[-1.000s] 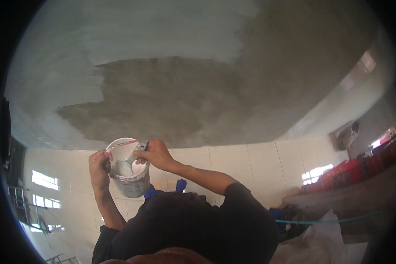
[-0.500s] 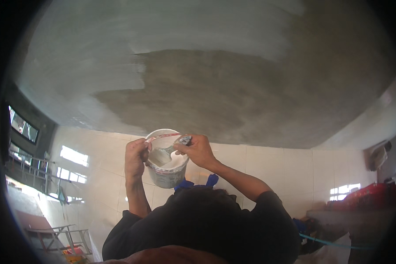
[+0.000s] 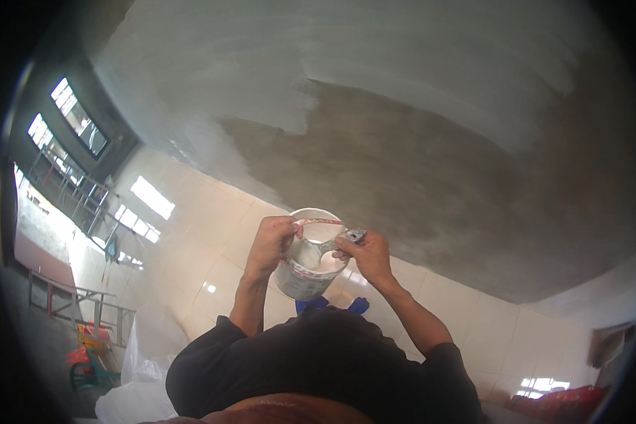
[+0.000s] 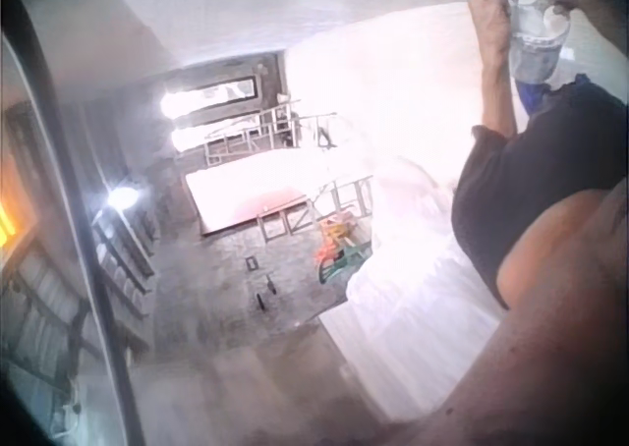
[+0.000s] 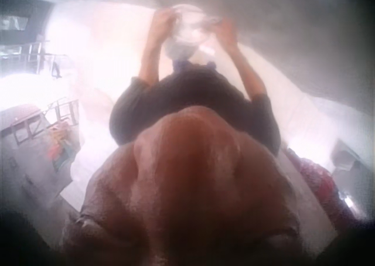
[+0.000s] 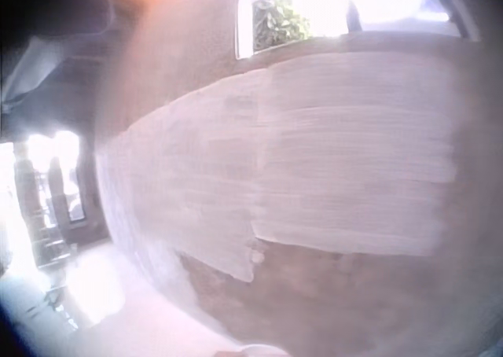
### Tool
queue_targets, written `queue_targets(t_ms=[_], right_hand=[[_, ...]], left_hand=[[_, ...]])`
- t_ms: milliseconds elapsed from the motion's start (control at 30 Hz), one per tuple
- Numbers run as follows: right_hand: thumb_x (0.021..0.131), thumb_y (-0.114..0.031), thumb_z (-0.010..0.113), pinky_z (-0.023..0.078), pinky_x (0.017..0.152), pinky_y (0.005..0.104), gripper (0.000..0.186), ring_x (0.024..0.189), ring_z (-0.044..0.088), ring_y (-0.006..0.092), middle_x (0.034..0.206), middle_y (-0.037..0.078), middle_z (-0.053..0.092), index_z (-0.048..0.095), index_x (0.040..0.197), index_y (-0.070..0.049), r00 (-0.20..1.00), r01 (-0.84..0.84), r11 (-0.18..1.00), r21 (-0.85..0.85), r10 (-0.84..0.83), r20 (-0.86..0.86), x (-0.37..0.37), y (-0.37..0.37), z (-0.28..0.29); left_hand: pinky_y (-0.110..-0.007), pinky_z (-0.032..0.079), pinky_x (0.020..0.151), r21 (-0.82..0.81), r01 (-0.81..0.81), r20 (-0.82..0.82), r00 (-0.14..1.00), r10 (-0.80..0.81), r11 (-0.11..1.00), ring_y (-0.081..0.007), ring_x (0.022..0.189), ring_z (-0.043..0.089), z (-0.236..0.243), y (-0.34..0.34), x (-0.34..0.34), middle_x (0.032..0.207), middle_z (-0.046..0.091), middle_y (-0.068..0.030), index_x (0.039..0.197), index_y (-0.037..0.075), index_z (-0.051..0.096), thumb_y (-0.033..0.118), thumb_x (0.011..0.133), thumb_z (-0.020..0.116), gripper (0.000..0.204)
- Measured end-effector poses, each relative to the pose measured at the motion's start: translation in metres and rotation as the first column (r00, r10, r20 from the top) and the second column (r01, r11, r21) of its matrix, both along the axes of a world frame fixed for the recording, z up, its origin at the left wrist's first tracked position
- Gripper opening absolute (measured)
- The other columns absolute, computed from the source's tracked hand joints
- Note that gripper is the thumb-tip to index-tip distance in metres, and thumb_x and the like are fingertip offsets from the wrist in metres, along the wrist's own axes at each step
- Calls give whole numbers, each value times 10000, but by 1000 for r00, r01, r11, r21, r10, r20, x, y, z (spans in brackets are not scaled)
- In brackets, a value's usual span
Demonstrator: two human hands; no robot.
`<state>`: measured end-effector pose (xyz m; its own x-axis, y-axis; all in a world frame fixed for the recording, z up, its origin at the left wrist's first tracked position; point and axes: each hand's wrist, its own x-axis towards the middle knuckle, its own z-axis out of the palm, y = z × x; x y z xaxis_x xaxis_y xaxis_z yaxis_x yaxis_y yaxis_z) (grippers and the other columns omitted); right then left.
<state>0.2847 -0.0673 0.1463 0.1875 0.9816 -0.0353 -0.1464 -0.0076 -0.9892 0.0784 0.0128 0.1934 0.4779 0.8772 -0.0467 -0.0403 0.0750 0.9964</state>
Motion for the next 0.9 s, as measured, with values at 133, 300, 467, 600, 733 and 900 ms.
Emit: queue_targets(t_ms=[133, 300, 467, 600, 733, 900], right_hand=[[862, -91, 704, 541, 566, 259, 167, 636, 697, 179, 775, 129, 696, 654, 893, 65, 994, -35, 999, -40, 31, -104, 3, 7, -5], [861, -79, 692, 550, 590, 263, 160, 658, 701, 196, 813, 130, 690, 645, 920, 62, 991, -71, 996, -56, 63, -120, 7, 12, -10], [878, -75, 670, 554, 599, 267, 152, 659, 701, 200, 827, 130, 688, 642, 933, 64, 988, -128, 990, -52, 122, -100, 9, 17, -7], [891, -86, 665, 549, 613, 273, 168, 675, 702, 202, 835, 134, 688, 637, 949, 69, 986, -149, 988, -51, 144, -89, 11, 19, -10], [902, -96, 669, 541, 640, 276, 179, 702, 702, 195, 836, 128, 687, 639, 967, 68, 989, -146, 989, -12, 146, 6, 12, 19, -9], [901, -73, 673, 548, 648, 269, 157, 692, 692, 174, 820, 111, 686, 644, 977, 61, 991, -87, 995, 55, 81, 107, 7, 17, -10]], left_hand=[[-248, 197, 466, 12, -3, 24, 1000, 2, 1000, -36, 487, 302, -10, 4, 0, 517, 375, 77, 679, 48, 630, 169, 870, 570, 234], [-247, 193, 456, 42, -12, 32, 999, 11, 999, -34, 477, 283, -9, 1, 0, 517, 362, 84, 695, 56, 633, 202, 891, 579, 250], [-250, 202, 458, 50, -31, 15, 999, 30, 998, -36, 481, 289, -11, -1, 0, 526, 364, 81, 709, 41, 643, 195, 883, 574, 243], [-251, 213, 457, 64, -56, 7, 998, 56, 996, -38, 482, 299, -12, -3, -1, 530, 370, 80, 703, 38, 641, 193, 878, 567, 245], [-253, 219, 455, 122, -92, -33, 995, 97, 988, -37, 482, 301, -9, -5, -2, 530, 371, 79, 692, 38, 638, 186, 879, 553, 253], [-251, 218, 459, 74, -77, -7, 997, 78, 994, -35, 490, 305, -13, -6, -4, 534, 373, 76, 687, 36, 634, 176, 871, 548, 246]])
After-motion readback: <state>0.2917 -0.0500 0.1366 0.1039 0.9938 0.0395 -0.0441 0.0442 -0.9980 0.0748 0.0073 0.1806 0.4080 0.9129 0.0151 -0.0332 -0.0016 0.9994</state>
